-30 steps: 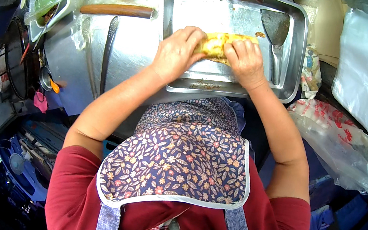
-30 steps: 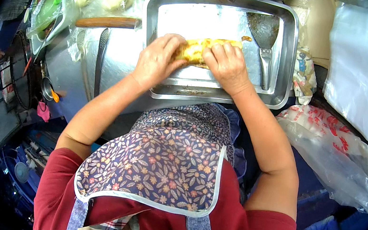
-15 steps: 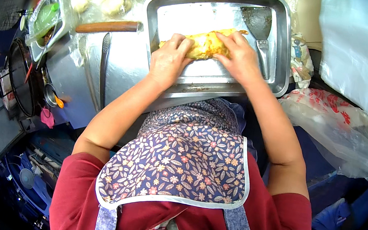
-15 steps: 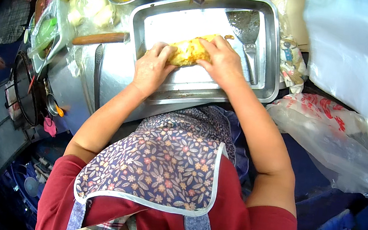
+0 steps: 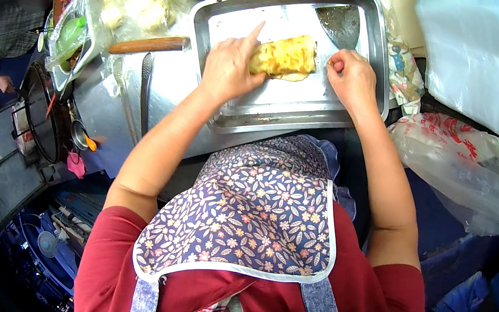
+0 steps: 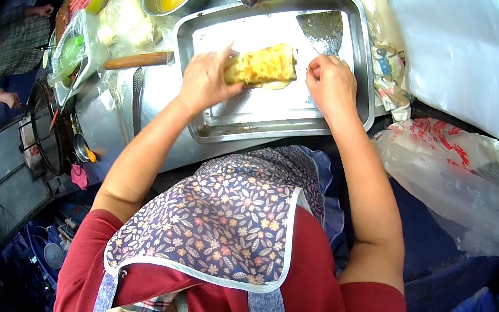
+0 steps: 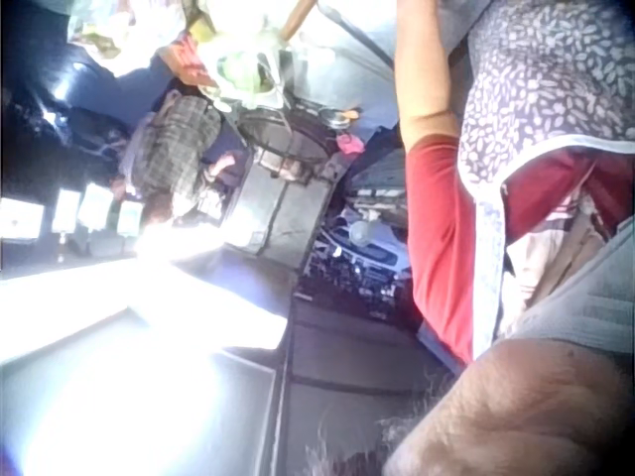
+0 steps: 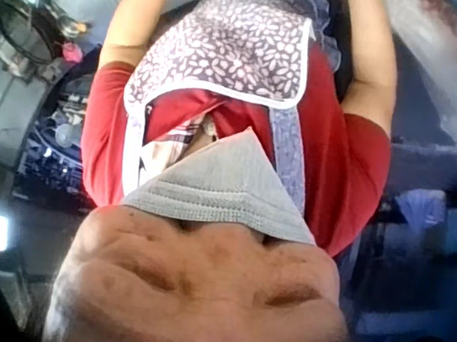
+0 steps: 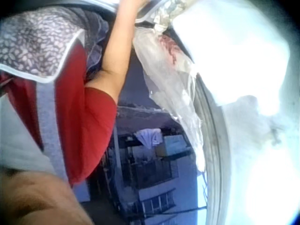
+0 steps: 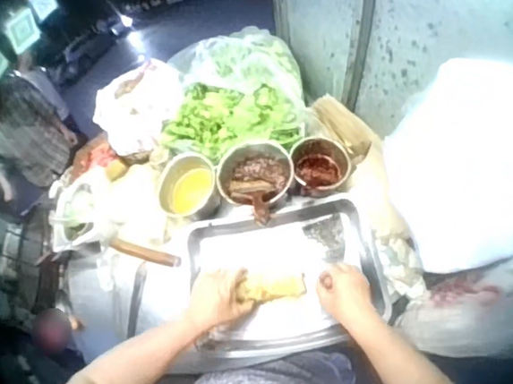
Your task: The person cooks a thin egg crepe on a flat griddle, then transfers it to a tray. They add cooked meat, sauces, and lettuce, roll the crepe, and wrap it in paper. The person then hands the wrapped food to a customer and cleans the griddle.
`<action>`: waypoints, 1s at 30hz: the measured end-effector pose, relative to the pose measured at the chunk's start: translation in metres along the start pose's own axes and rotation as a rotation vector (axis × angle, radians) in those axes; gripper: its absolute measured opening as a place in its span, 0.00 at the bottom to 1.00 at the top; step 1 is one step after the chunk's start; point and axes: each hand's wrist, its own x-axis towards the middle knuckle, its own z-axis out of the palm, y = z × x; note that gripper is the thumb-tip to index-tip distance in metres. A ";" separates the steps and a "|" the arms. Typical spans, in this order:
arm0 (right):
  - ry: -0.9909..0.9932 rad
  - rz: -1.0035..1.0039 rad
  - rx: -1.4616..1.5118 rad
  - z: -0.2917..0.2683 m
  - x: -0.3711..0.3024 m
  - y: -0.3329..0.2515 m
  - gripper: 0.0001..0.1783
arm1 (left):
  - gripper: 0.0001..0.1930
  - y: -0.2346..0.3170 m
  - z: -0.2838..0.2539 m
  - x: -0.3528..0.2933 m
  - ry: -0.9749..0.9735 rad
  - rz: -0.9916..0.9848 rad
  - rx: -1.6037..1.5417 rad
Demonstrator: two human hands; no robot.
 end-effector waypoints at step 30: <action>0.103 0.330 0.604 -0.025 -0.053 -0.039 0.24 | 0.23 0.118 0.029 0.120 -0.028 0.045 -1.086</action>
